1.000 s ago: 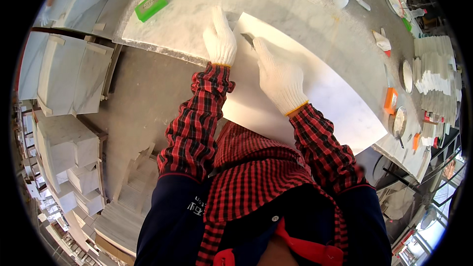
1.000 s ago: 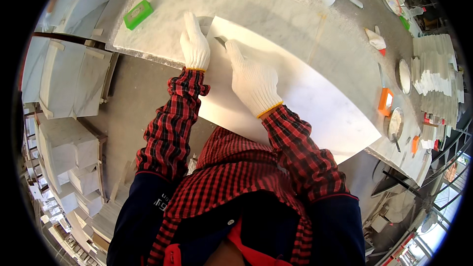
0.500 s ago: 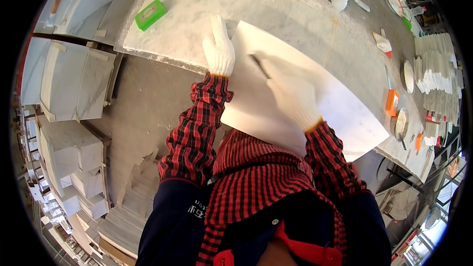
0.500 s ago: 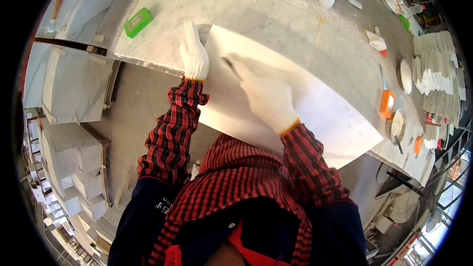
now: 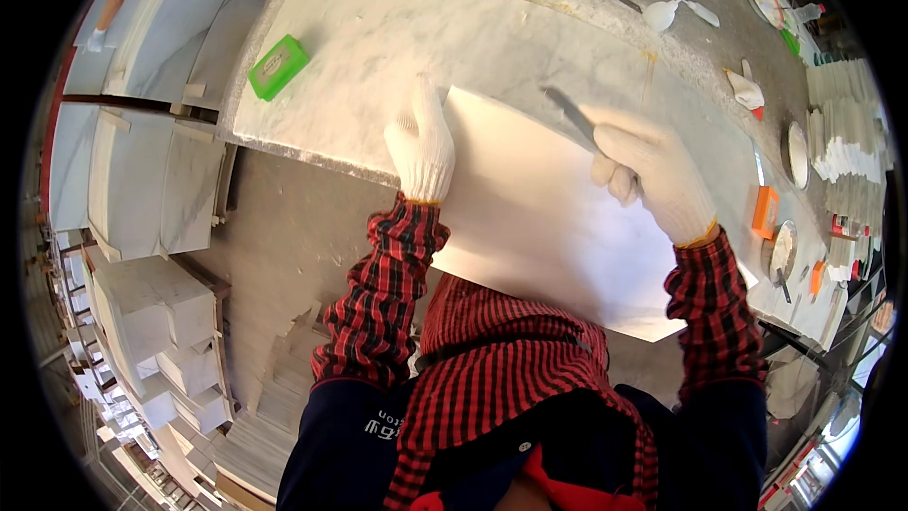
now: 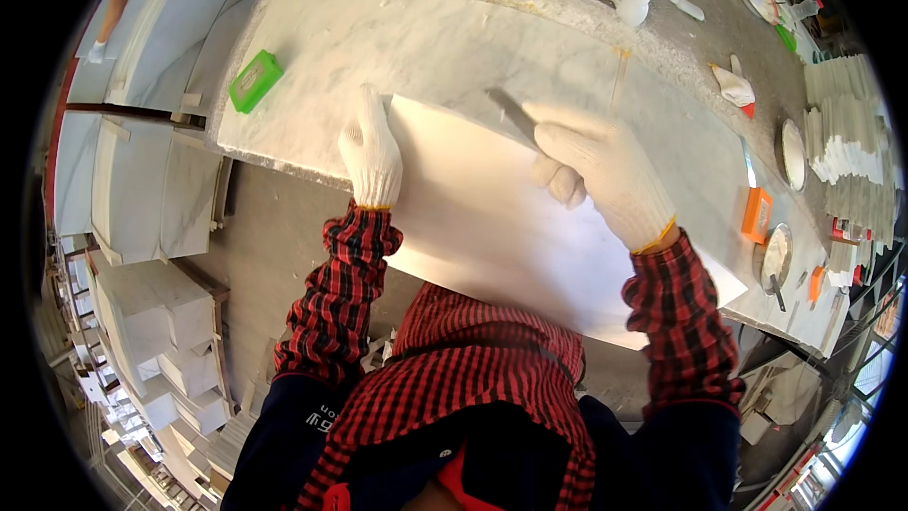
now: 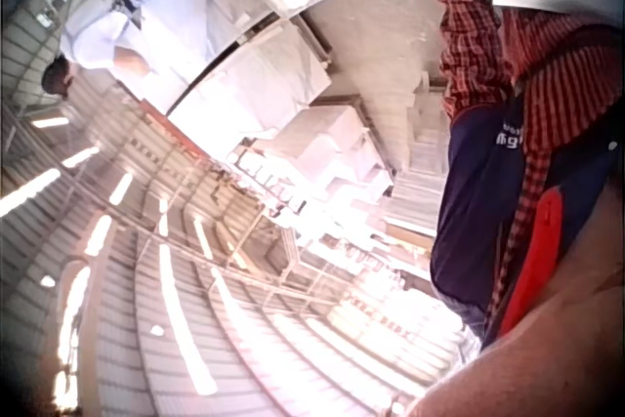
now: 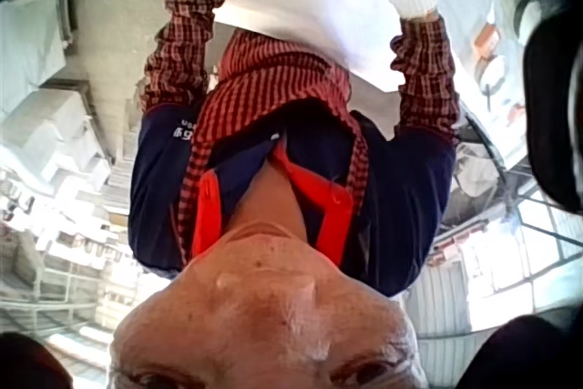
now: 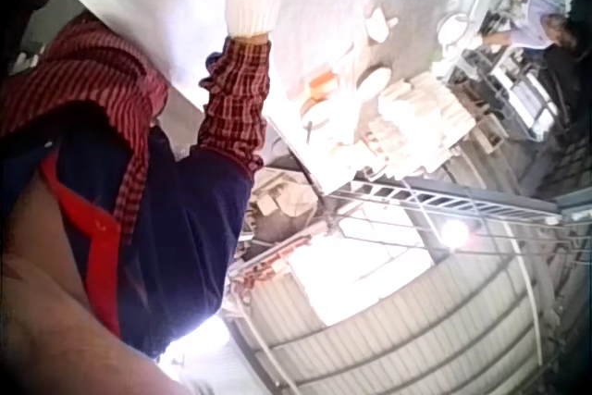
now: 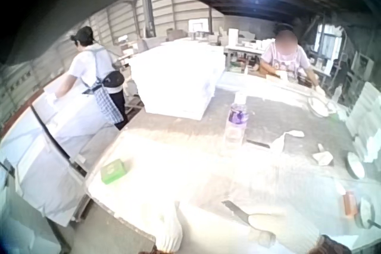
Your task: The person uses a metal scraper to smooth the edges and surfaces of a white rectangular stone slab. They repeatedly scrape the corners and sides, occasionally flipping the slab to work on different faces. The person also wipes the slab with a white cloth to remove dust generated by the scraping process.
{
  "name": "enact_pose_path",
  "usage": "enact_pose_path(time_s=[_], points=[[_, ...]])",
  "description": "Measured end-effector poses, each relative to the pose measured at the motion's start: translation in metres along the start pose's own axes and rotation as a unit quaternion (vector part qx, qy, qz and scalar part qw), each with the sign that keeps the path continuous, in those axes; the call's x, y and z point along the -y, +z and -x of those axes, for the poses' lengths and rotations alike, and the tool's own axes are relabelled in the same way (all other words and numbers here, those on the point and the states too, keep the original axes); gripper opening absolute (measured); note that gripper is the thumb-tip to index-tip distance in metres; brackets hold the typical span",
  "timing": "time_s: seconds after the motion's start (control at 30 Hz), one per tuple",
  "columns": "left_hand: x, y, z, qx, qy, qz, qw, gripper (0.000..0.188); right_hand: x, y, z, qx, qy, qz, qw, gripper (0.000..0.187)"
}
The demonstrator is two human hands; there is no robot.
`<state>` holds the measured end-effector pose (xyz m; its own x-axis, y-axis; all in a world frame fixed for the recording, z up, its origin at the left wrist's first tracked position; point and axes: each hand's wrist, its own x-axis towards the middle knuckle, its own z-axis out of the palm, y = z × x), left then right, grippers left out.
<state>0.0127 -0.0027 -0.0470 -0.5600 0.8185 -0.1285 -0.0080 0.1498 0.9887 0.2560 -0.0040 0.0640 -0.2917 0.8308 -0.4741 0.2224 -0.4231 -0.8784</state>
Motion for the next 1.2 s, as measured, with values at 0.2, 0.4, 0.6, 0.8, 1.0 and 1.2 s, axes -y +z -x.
enact_pose_path(time_s=[0.2, 0.4, 0.6, 0.8, 1.0, 1.2], points=[[0.000, -0.004, 0.002, -0.015, -0.006, -0.026, 1.000, 0.060, 0.013, 0.000, -0.016, 0.079, 0.079, -0.004, 0.994, 0.037], [-0.001, -0.002, 0.001, -0.015, 0.011, -0.032, 0.999, 0.061, 0.007, 0.011, -0.028, 0.060, 0.094, -0.053, 0.992, 0.033], [-0.005, -0.001, 0.002, -0.015, 0.018, -0.047, 0.999, 0.061, 0.014, 0.025, -0.034, 0.035, 0.139, -0.045, 0.989, 0.037], [-0.006, 0.000, 0.002, -0.013, 0.024, -0.049, 0.998, 0.061, 0.017, 0.038, -0.037, 0.037, 0.105, -0.050, 0.993, 0.045], [-0.006, 0.001, 0.004, -0.026, 0.006, -0.037, 0.999, 0.061, 0.016, 0.003, -0.003, -0.011, 0.158, -0.048, 0.986, 0.030], [-0.006, -0.001, 0.004, -0.019, -0.015, -0.049, 0.999, 0.060, 0.012, -0.008, 0.014, -0.012, 0.205, -0.088, 0.975, 0.028]])
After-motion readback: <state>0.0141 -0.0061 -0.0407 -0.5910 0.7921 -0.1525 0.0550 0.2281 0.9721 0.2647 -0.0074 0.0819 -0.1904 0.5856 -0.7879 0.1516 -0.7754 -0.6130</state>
